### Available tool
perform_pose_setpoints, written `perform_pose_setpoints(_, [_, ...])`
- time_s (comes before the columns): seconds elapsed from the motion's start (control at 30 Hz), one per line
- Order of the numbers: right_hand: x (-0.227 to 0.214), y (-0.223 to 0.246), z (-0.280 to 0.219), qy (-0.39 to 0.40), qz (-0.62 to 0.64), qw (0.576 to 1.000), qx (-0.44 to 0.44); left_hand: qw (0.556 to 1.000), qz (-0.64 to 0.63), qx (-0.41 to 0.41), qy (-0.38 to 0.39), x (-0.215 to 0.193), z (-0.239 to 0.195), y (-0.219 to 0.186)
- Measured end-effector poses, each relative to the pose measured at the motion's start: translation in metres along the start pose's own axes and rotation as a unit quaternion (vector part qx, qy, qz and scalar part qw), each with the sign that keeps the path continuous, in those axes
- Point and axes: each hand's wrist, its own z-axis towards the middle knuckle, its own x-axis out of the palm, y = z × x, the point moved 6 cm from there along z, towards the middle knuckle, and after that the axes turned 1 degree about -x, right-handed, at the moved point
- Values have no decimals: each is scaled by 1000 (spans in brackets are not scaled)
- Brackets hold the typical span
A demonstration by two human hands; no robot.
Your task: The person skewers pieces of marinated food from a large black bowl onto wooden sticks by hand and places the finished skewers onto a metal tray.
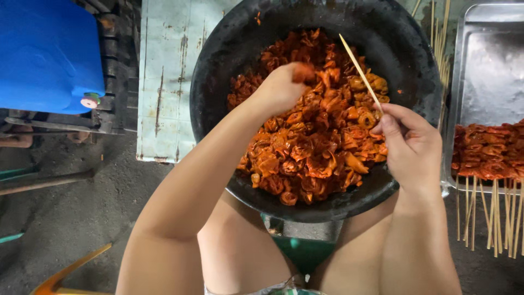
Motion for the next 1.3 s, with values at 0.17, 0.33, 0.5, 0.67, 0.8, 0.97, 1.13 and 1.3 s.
perform_pose_setpoints(0.17, [-1, -7, 3, -7, 20, 999, 36, 987, 81, -139, 30, 20, -12, 39])
perform_pose_setpoints(0.33, [0, -11, 4, -5, 15, 998, 64, 988, 153, -12, 33, 35, -14, 2])
perform_pose_setpoints(0.5, [3, -11, 3, 0, 37, 997, 68, 982, 176, -20, 73, 70, -8, -16])
perform_pose_setpoints(0.67, [0, -10, 2, 6, 18, 998, 67, 937, 331, -12, 114, 89, -6, -21])
perform_pose_setpoints(0.8, [-1, -8, 2, 2, 8, 998, 61, 964, 221, -86, 121, 68, -16, -26])
perform_pose_setpoints(0.97, [0, 4, 0, 39, -31, 997, 57, 987, -139, -82, 10, 15, -51, -40])
perform_pose_setpoints(1.13, [10, 28, -10, 81, -128, 988, 34, 844, -530, -60, -58, -11, -93, -38])
perform_pose_setpoints(1.3, [25, 44, -18, 108, -169, 979, 27, 720, -685, -74, -85, -18, -118, -19])
